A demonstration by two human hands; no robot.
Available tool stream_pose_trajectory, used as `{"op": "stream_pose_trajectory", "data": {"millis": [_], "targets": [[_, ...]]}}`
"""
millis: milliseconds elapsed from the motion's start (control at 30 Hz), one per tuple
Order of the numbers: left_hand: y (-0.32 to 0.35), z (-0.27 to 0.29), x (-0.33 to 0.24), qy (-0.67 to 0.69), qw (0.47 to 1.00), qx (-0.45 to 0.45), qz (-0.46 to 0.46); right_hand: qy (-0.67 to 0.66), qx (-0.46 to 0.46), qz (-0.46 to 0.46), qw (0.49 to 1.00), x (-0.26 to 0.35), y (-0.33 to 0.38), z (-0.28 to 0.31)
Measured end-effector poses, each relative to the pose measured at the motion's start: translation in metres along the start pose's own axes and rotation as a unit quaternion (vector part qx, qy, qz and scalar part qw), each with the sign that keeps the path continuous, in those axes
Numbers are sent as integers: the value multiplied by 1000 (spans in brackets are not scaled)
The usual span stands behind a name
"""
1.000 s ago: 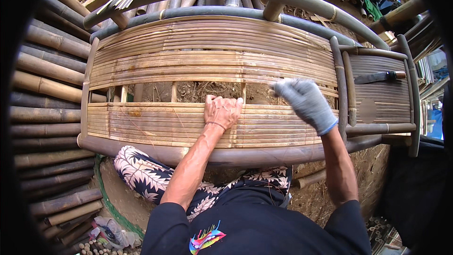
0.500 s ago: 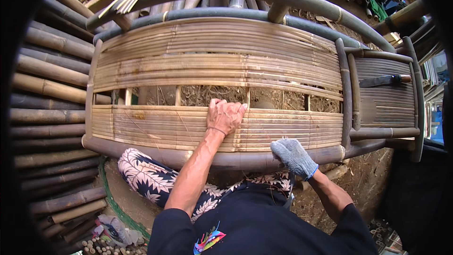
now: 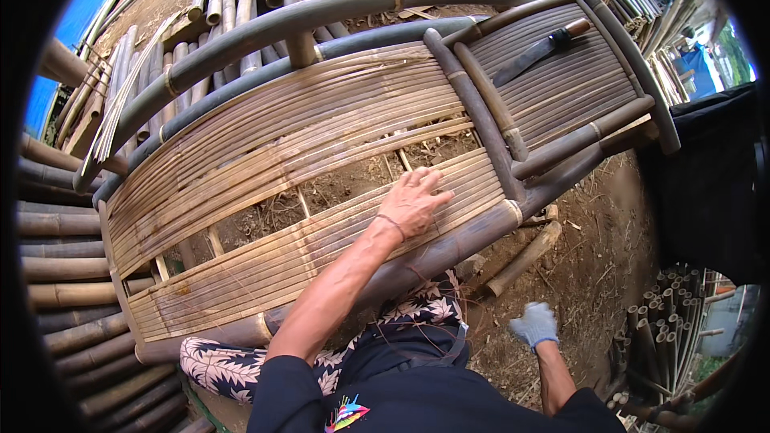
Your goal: The person weaves a bamboo frame by hand, pulling a length of fiber through gaps between bamboo slats and tying knots to secure them.
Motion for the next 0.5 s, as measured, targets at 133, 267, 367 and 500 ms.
{"op": "stream_pose_trajectory", "data": {"millis": [133,267,367,500], "targets": [[-37,-11,-40,58,979,194,-31,-334,-311,66,887,-33,2,60],[-68,16,-105,233,967,13,-99,-540,-154,343,752,82,13,157],[-73,82,-70,217,965,-144,-29,-649,164,278,689,87,-23,176],[13,89,85,130,917,-81,367,-679,-53,331,653,24,-80,254]]}}
Point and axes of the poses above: each hand's wrist, its own y-axis away from the middle knuckle, its own z-axis out of the back of the hand, x = y × z, the point moved 7 cm from there along -y, towards the middle knuckle, and after that the axes turned 7 degrees about -z, right-handed, at the moved point
